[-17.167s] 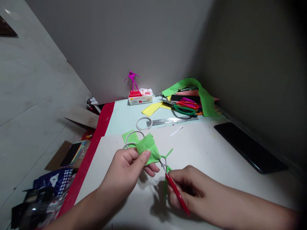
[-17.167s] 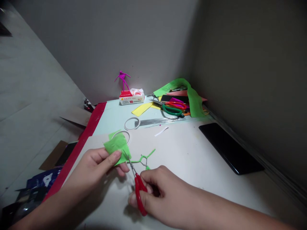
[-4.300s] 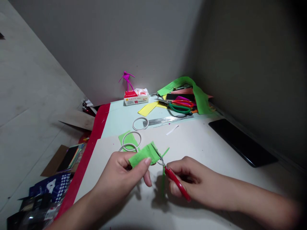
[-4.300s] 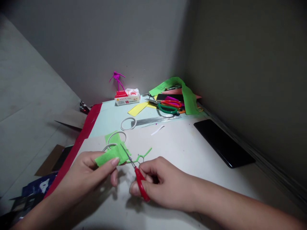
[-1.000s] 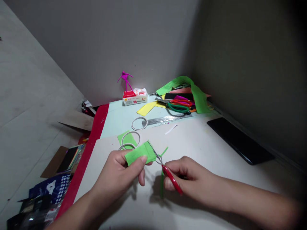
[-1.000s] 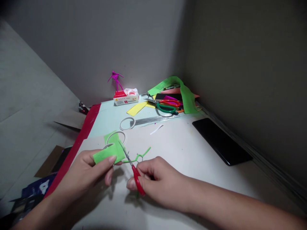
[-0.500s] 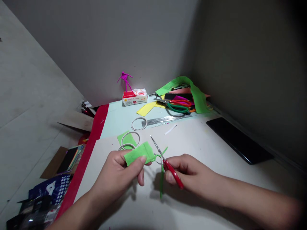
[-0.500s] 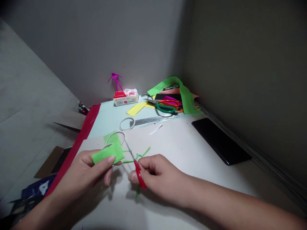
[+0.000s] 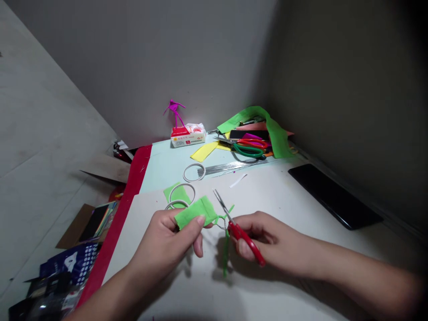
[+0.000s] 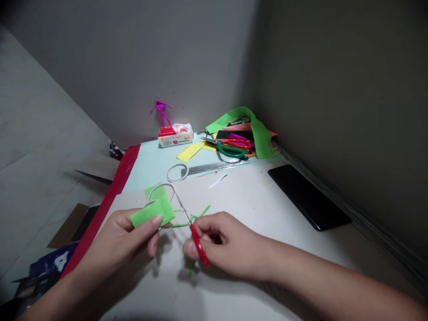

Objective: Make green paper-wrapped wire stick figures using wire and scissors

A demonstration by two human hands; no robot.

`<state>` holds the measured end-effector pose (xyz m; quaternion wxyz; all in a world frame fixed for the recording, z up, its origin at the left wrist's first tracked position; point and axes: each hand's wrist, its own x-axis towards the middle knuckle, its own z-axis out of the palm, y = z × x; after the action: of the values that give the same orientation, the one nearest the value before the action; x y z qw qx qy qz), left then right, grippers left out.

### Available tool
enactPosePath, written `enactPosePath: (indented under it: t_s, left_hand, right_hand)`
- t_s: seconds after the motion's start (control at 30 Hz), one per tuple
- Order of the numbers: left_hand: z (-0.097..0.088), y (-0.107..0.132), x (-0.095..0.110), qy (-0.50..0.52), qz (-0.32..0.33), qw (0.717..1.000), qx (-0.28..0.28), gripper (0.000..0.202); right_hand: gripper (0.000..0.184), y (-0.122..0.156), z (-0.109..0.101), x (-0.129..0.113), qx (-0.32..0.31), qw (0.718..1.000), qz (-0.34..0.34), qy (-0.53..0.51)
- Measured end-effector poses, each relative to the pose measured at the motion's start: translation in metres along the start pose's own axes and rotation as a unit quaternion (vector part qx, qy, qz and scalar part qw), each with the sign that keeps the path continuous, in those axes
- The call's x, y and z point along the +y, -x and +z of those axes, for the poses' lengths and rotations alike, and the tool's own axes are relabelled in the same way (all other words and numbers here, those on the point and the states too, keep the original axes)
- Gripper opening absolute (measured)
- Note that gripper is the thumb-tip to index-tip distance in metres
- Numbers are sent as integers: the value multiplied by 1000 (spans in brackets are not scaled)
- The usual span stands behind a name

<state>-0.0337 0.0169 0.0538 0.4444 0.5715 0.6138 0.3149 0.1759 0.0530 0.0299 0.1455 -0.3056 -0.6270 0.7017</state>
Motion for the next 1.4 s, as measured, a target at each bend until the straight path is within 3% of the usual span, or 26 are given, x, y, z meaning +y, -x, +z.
enactPosePath:
  t_s: [0.2,0.47,0.6,0.7,0.8,1.03,1.27,1.4]
  left_hand:
    - [1,0,3,-2,4,1000,3,47]
    - [1,0,6,13,3,1000,7,44]
    - [3,0,2,21,-7,1000,13,44]
    - [11,1,-5,50,-28,998,-1,44]
    - [22,4,-10,40,-30,999,-20,44]
    - [29,6,-9,-25,18,998,-50,36]
    - [25,2,-7,28,9,997,-70,21]
    - [27,0,-10,50,-14,996,-69,23]
  right_hand:
    - [25,0,10,-2,-40,999,30,10]
    - [28,-3,11,-2,-28,999,17,4]
    - [25,-7,8,6,55,995,-35,-70]
    - [36,-10,6,9,140,972,-64,-180]
    - [42,-11,7,10,161,956,-76,-234]
    - [39,-12,7,15,188,956,-92,-204]
    - [42,-13,7,16,151,971,-62,-176]
    - [43,-14,9,18,150,974,-57,-159]
